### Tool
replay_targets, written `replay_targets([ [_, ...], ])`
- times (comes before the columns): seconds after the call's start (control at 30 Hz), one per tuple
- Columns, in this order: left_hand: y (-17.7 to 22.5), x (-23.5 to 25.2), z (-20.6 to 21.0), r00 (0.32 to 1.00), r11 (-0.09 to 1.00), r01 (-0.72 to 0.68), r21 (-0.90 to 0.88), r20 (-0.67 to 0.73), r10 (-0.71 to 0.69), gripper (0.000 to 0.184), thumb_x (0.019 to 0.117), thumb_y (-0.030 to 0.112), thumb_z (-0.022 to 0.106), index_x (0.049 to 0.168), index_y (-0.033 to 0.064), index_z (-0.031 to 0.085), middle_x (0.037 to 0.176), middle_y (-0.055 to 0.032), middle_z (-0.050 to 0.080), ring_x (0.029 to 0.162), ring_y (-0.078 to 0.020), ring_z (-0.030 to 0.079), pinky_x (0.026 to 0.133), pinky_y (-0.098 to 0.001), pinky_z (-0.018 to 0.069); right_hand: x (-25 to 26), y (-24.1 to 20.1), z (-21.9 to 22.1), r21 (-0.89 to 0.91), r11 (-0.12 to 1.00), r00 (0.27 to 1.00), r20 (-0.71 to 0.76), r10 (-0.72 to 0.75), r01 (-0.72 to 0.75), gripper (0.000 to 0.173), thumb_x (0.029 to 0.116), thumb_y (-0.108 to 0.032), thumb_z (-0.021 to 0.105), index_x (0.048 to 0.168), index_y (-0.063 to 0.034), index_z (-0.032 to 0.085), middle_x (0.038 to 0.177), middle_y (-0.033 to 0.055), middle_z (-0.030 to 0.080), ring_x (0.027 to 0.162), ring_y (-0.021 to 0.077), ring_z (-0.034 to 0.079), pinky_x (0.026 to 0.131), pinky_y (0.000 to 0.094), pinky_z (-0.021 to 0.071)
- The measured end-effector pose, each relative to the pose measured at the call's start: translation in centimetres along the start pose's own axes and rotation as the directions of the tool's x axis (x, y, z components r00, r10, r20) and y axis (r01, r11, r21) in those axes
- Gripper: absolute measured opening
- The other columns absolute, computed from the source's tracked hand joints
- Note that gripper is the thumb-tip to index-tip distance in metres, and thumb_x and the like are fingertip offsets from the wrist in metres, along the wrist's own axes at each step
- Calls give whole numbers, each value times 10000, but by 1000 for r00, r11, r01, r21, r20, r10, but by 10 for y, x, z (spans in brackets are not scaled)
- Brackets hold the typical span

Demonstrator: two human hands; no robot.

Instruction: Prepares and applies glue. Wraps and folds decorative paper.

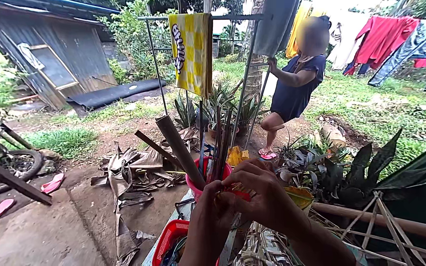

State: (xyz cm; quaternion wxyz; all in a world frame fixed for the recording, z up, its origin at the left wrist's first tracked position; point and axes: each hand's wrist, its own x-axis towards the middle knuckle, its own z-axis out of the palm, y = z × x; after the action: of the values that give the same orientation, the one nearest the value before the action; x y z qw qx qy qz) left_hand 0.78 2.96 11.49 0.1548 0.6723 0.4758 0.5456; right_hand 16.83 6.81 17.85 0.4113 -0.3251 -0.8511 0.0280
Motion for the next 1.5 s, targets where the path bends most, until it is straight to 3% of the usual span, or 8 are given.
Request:
replay_targets([
  [0.3,0,0,-5,999,999,11,-46,52,-9,488,848,143,795,1276,84,569,1145,-12,698,1011,-56,703,868,-236,606,0,15,-1,214,975,998,8,-59,56,155,960,-327,714,990,-211,811,1007,-120,742,1144,74,612,1020,464,403],
  [0.47,1,2,-8,996,997,35,-75,88,-29,520,845,148,808,1299,103,558,1147,-15,697,1005,-67,703,841,-243,612,2,26,-15,251,968,993,110,-44,15,449,911,-449,732,1298,-221,705,1175,-126,694,1239,72,549,1081,528,368],
  [0.6,4,3,-10,983,986,65,-152,180,-37,623,832,126,813,1340,50,461,1147,-6,703,1007,-62,704,845,-242,611,8,22,-29,318,939,959,199,-204,133,310,948,-343,696,1196,-165,748,1188,-83,699,1307,135,513,1108,521,360],
  [0.87,8,2,-13,965,982,80,-169,261,-34,668,811,125,842,1341,65,440,1150,6,711,1020,-67,712,856,-252,616,21,14,-39,149,938,884,317,-344,311,149,990,-238,653,1026,-182,786,1039,-81,724,1143,115,596,1001,435,419],
  [1.07,8,2,-20,978,964,64,-260,210,-8,615,821,84,830,1318,70,468,1148,-4,712,1020,-99,721,852,-272,631,10,15,-38,206,970,970,181,-165,126,307,954,-306,681,1239,-195,702,1100,-104,695,1131,50,592,1049,476,404],
  [1.23,9,0,-25,987,955,56,-291,162,-8,522,844,77,768,1288,93,494,1102,6,720,983,-104,727,826,-268,632,-26,5,-11,190,979,998,-5,69,-67,469,886,-589,696,1089,-168,728,1005,-90,730,1009,42,640,1055,500,398],
  [1.37,5,-2,-21,994,971,-17,-239,98,41,527,834,52,769,1284,77,497,1125,-11,709,970,-109,729,809,-275,641,-39,-10,11,84,994,969,-234,83,-64,509,848,-679,682,967,-184,691,953,-43,720,980,91,653,971,469,443],
  [1.5,4,-4,-18,998,983,-45,-175,41,53,551,836,109,800,1296,60,500,1110,-20,711,979,-94,721,826,-257,630,-41,-22,26,43,994,948,-300,105,-96,534,811,-717,687,948,-202,654,993,-22,681,1038,141,617,962,472,432],
])
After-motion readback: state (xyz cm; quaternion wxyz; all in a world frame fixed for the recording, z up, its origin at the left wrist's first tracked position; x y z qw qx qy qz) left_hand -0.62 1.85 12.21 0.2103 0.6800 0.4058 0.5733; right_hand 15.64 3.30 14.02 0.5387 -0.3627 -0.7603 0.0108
